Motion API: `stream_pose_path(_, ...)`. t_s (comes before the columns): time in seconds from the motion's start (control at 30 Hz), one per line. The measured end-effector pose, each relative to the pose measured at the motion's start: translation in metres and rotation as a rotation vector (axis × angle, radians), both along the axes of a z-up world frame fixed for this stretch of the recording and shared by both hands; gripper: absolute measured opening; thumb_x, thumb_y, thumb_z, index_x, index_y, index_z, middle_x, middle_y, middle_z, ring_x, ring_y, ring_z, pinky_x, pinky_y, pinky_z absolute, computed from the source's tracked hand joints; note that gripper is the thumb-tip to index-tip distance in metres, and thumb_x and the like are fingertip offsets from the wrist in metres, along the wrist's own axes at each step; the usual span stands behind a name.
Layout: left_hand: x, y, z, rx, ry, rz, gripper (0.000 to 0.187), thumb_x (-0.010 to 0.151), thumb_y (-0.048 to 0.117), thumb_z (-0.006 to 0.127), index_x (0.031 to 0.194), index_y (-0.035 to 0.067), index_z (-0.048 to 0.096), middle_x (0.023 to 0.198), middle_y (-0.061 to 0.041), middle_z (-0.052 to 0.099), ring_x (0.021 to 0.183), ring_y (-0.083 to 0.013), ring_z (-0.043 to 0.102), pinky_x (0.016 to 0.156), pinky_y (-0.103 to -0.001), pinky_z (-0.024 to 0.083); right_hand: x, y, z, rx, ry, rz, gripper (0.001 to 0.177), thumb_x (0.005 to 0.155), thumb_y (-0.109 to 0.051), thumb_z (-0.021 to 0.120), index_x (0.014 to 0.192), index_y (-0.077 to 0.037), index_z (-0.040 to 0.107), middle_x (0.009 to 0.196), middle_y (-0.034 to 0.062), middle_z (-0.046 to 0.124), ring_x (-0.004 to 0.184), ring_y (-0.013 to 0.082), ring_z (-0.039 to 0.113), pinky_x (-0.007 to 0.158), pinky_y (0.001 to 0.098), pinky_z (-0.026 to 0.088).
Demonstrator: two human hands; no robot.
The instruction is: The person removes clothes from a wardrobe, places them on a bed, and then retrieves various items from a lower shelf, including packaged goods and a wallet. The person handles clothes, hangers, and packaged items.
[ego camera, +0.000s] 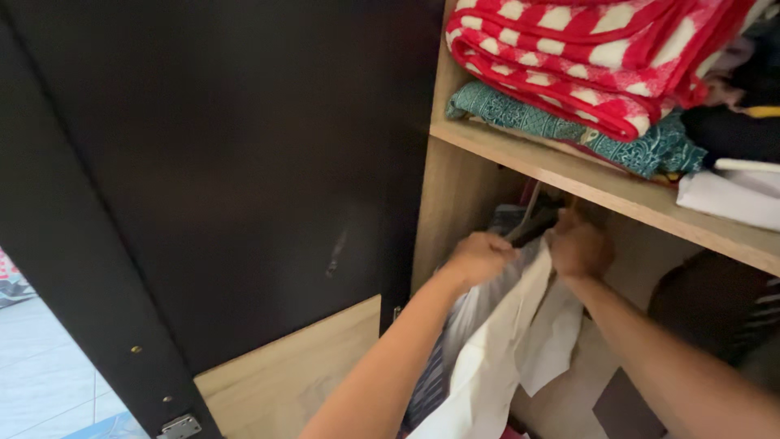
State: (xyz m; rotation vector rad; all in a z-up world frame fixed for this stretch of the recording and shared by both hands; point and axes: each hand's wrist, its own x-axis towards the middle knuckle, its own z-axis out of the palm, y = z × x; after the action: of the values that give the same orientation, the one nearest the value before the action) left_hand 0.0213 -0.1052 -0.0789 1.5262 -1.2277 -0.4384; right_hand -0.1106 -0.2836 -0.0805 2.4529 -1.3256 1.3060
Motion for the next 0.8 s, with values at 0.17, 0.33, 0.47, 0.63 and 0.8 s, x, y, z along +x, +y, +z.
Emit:
stream_pose_path(0.17,0.004,-0.009,-0.022,0.297,-0.499,-0.053,0.053,0.088,0.049,0.074,0.110,0.001,0.077,0.117,-0.023,0.073,0.111,-0.0371,0.068,0.096,-0.042,0.052,-0.006,0.032,0.015,0.069,-0.012,0.000,0.041,0.107,-0.050,0.051,0.109,-0.021,0.079,0.096,0.0208,0.074,0.086,0.0439,0.069,0.079,0.0549,0.054)
stream_pose_path(0.33,0.007,0.016,-0.050,0.373,-0.498,0.015,0.072,0.083,0.047,0.083,0.131,-0.001,0.061,0.139,-0.024,0.058,0.128,-0.0377,0.057,0.106,-0.040,0.047,-0.010,0.029,0.039,0.171,-0.154,0.032,0.040,0.098,-0.051,0.057,0.102,-0.017,0.079,0.096,0.0210,0.073,0.090,0.0421,0.071,0.077,0.0529,0.055)
stream_pose_path(0.47,0.010,0.056,-0.053,0.223,-0.565,0.038,0.048,0.084,0.039,0.071,0.122,0.009,0.073,0.133,-0.018,0.066,0.127,-0.0358,0.058,0.106,-0.043,0.046,-0.011,0.041,0.046,0.140,-0.112,0.073,0.043,0.107,-0.048,0.054,0.099,-0.016,0.080,0.095,0.0197,0.074,0.091,0.0447,0.069,0.079,0.0545,0.053)
stream_pose_path(0.63,0.006,0.107,-0.047,0.306,-0.512,0.110,0.046,0.082,0.037,0.071,0.120,0.011,0.074,0.132,-0.015,0.066,0.123,-0.0359,0.060,0.101,-0.044,0.050,0.004,0.100,0.022,0.146,-0.112,0.130,0.043,0.103,-0.051,0.059,0.091,-0.015,0.081,0.090,0.0174,0.074,0.086,0.0411,0.070,0.076,0.0507,0.054)
stream_pose_path(0.8,0.011,0.185,-0.034,0.292,-0.560,0.246,0.054,0.078,0.035,0.079,0.123,0.008,0.071,0.129,-0.018,0.066,0.122,-0.0368,0.061,0.100,-0.044,0.051,0.024,0.197,0.024,0.172,0.112,0.312,0.044,0.097,-0.050,0.062,0.080,-0.015,0.082,0.080,0.0122,0.075,0.078,0.0361,0.072,0.072,0.0480,0.054)
